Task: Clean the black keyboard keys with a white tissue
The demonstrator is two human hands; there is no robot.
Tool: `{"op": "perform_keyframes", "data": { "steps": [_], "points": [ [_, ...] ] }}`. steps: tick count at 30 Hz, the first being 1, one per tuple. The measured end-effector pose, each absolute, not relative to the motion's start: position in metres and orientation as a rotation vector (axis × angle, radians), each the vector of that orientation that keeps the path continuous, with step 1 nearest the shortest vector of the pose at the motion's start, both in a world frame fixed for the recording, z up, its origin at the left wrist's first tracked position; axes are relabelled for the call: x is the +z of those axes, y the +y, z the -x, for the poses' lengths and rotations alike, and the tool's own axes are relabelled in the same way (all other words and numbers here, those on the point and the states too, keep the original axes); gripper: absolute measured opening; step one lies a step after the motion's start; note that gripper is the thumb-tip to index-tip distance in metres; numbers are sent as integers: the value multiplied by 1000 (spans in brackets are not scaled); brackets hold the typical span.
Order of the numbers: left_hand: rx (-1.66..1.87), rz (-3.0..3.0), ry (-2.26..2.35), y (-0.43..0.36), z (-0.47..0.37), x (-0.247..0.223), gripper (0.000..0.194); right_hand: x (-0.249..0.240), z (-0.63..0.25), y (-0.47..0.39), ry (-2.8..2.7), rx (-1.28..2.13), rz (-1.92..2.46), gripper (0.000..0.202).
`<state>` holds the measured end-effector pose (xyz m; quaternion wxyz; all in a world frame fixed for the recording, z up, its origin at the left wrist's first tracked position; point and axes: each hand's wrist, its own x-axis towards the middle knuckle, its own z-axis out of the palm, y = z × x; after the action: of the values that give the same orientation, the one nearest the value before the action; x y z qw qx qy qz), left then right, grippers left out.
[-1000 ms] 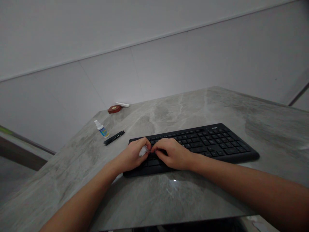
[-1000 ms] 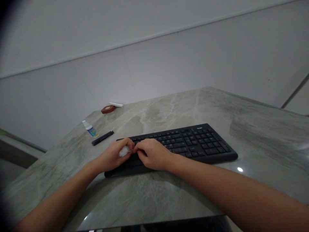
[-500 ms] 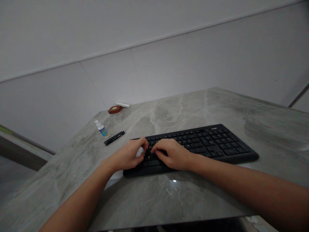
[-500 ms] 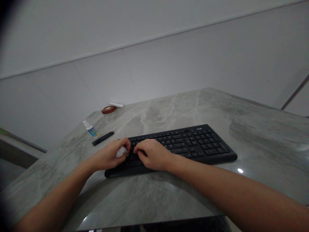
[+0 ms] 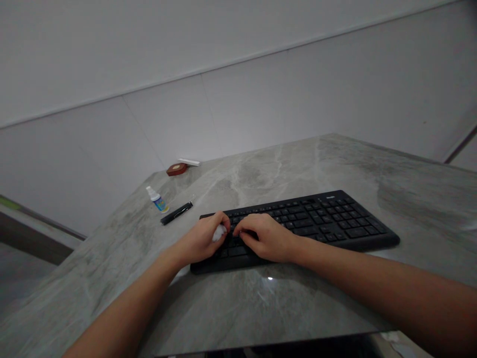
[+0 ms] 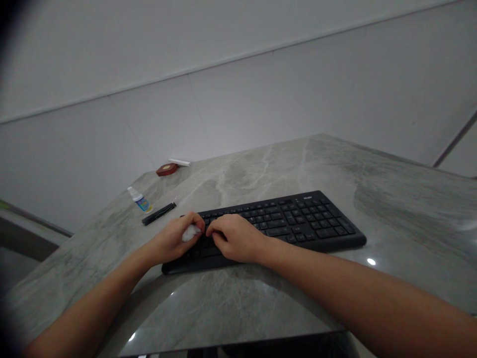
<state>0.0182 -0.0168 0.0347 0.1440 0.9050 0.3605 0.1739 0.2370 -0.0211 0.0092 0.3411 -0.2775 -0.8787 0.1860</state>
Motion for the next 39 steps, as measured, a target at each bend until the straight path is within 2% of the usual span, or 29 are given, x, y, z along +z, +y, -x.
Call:
{"op": "perform_keyframes", "data": {
  "steps": [7,13,28,39],
  "points": [
    [665,-2581,970,-17,-26,32,8,9,-238,-21,-2280,481,710,22],
    [600,-2571,1100,-19,-28,36,14,9,-237,-21,-2275,485,713,22],
    [401,-2590,1067,-19,-30,46,30,10,-237,-20,-2292,481,723,22],
    [568,-2614,1117,-17,-26,35,16,10,-237,-20,-2293,485,713,23]
  ]
}}
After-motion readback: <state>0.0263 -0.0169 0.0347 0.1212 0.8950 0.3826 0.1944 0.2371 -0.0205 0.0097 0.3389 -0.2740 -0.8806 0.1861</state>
